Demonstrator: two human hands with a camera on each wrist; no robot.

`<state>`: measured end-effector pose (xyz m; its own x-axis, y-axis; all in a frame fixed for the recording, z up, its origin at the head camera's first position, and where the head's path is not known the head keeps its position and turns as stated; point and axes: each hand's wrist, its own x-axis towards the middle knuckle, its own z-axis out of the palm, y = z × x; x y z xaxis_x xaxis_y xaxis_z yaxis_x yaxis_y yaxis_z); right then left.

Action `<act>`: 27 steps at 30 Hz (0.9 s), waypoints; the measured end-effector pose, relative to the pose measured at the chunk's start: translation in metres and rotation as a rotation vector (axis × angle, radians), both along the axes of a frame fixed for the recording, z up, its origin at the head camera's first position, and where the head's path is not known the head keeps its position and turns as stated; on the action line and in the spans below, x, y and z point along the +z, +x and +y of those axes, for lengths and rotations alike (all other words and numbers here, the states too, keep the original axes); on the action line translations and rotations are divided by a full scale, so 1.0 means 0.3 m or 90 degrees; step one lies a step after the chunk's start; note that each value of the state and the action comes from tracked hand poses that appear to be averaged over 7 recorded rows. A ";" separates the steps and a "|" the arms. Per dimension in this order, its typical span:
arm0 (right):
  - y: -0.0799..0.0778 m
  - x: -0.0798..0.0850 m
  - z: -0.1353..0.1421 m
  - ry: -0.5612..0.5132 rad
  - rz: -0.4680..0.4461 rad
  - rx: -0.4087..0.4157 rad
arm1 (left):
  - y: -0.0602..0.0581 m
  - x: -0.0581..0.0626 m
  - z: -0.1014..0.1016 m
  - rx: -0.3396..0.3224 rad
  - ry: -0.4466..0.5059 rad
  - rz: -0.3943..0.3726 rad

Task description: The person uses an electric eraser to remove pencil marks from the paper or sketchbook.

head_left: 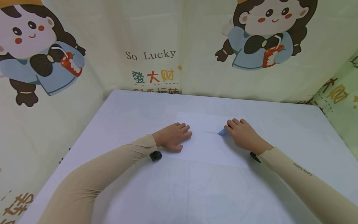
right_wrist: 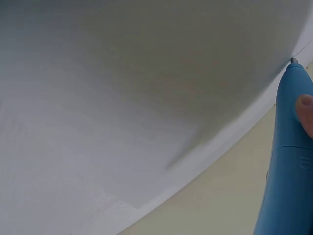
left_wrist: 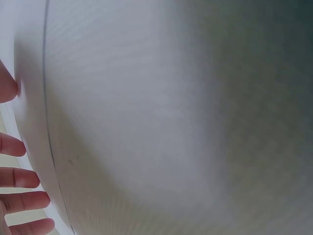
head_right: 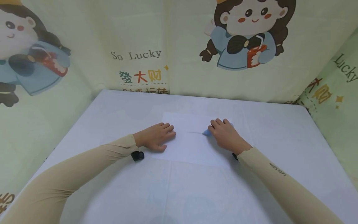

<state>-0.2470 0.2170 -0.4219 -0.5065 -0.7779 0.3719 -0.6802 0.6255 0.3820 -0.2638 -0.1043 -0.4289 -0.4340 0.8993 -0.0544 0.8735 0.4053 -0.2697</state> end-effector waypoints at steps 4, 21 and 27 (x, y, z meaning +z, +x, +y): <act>-0.001 -0.001 -0.001 -0.007 0.002 0.005 | 0.001 0.002 0.000 -0.002 0.004 -0.003; 0.001 0.000 -0.004 0.001 0.001 0.001 | 0.000 0.002 0.000 0.004 -0.004 -0.011; 0.001 0.000 -0.008 -0.008 0.012 0.016 | -0.001 0.002 0.003 0.006 -0.011 -0.006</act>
